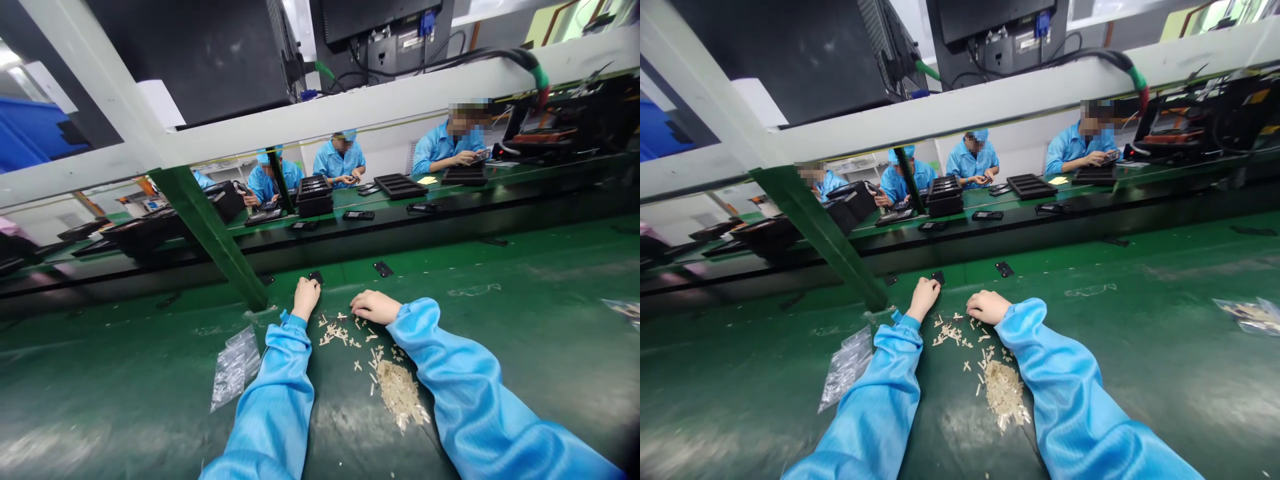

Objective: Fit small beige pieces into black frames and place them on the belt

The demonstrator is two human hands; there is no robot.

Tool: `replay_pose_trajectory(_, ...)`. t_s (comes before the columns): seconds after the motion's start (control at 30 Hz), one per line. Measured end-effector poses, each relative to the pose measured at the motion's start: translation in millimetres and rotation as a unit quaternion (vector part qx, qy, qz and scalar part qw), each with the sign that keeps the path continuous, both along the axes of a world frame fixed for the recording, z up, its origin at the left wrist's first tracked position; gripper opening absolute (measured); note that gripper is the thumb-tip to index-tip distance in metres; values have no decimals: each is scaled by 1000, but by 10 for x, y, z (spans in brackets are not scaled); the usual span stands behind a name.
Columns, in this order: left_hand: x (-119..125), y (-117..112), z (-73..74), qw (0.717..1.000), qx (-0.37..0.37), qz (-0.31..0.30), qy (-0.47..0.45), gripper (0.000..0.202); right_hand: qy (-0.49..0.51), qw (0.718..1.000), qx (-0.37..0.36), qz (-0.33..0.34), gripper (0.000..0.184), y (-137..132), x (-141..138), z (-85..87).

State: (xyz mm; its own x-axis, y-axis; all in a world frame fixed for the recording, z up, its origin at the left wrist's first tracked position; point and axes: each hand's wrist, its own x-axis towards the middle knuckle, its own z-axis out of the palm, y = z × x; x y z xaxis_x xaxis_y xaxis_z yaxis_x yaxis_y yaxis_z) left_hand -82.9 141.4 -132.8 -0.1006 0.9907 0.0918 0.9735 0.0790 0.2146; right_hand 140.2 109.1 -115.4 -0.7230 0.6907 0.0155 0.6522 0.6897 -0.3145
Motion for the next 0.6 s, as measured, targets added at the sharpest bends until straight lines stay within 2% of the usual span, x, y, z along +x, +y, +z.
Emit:
replay_pose_trajectory(0.13, 34, 6, -3, 1000, -6, 13, -11, 33, -24, 999, -4, 32, 28, -119, -104, 15)
replay_pose_trajectory(0.3, 224, 37, -11, 999, -32, 32, -22, 45, -57, 997, 6, 44, 39, -208, -174, 11)
replay_pose_trajectory(0.43, 306, 87, -2, 998, -37, 34, -28, 38, -66, 997, 10, 44, 44, -222, -225, -12)
replay_pose_trajectory(0.6, 305, 134, -1, 998, -3, 17, -62, 31, -57, 998, 14, 35, 40, -219, -257, -27)
